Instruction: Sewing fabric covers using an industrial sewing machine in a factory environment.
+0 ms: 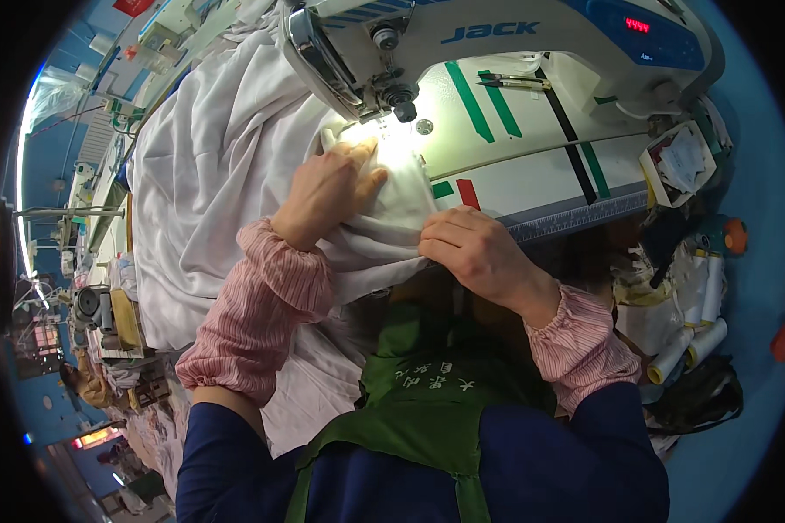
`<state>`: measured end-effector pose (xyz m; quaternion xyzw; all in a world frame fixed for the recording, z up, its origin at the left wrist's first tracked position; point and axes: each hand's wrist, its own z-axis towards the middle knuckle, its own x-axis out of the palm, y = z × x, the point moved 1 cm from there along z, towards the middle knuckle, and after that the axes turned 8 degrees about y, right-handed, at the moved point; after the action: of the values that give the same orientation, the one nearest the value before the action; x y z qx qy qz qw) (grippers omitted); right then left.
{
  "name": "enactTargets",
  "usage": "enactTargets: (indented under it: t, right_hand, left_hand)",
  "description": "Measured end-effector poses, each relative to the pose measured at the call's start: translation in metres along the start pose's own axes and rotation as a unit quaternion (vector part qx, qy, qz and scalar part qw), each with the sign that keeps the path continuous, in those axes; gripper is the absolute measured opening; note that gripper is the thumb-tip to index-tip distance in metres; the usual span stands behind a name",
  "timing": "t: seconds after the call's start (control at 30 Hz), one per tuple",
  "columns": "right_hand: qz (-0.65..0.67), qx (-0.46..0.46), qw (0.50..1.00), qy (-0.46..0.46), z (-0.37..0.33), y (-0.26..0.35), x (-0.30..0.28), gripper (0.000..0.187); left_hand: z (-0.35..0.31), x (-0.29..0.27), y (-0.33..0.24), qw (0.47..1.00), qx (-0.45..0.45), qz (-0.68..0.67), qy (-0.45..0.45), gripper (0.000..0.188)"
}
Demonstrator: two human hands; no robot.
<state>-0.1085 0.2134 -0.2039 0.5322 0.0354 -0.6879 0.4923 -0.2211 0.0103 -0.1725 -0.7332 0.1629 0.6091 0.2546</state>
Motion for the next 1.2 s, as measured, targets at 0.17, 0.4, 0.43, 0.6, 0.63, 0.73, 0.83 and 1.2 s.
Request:
enactTargets:
  t: [0.17,0.4,0.43,0.6,0.63,0.73,0.83,1.2]
  right_hand:
    - [-0.004,0.003,1.000,0.018,0.007,-0.002,0.001,0.020]
    - [-0.129,0.229,0.962,-0.068,0.039,-0.005,0.015,0.027]
    - [-0.122,0.228,0.965,-0.049,0.045,-0.006,0.023,0.029]
    - [0.401,0.416,0.804,-0.138,0.067,-0.011,0.049,0.029]
    - [0.678,0.324,0.609,-0.254,0.072,-0.004,0.055,0.036]
    - [0.821,0.287,0.412,-0.270,0.094,0.028,0.077,0.047]
    - [0.873,0.218,0.416,-0.132,0.115,0.070,0.098,0.053]
    - [0.682,0.149,0.630,0.340,0.024,0.265,0.114,0.042]
  left_hand:
    - [0.005,-0.007,0.010,1.000,-0.011,0.028,0.009,0.036]
    - [-0.010,-0.014,0.019,0.996,0.088,0.017,-0.017,0.032]
    - [-0.011,-0.018,0.024,0.989,0.145,-0.001,-0.029,0.033]
    - [-0.032,-0.045,0.130,0.993,0.098,-0.049,-0.043,0.059]
    - [-0.051,-0.043,0.159,0.999,0.039,-0.029,-0.003,0.061]
    - [-0.107,-0.029,0.234,0.973,-0.203,0.040,0.104,0.074]
    - [-0.152,-0.036,0.262,0.939,-0.196,0.140,0.245,0.062]
    - [-0.040,-0.064,0.021,0.946,0.158,0.053,0.278,0.050]
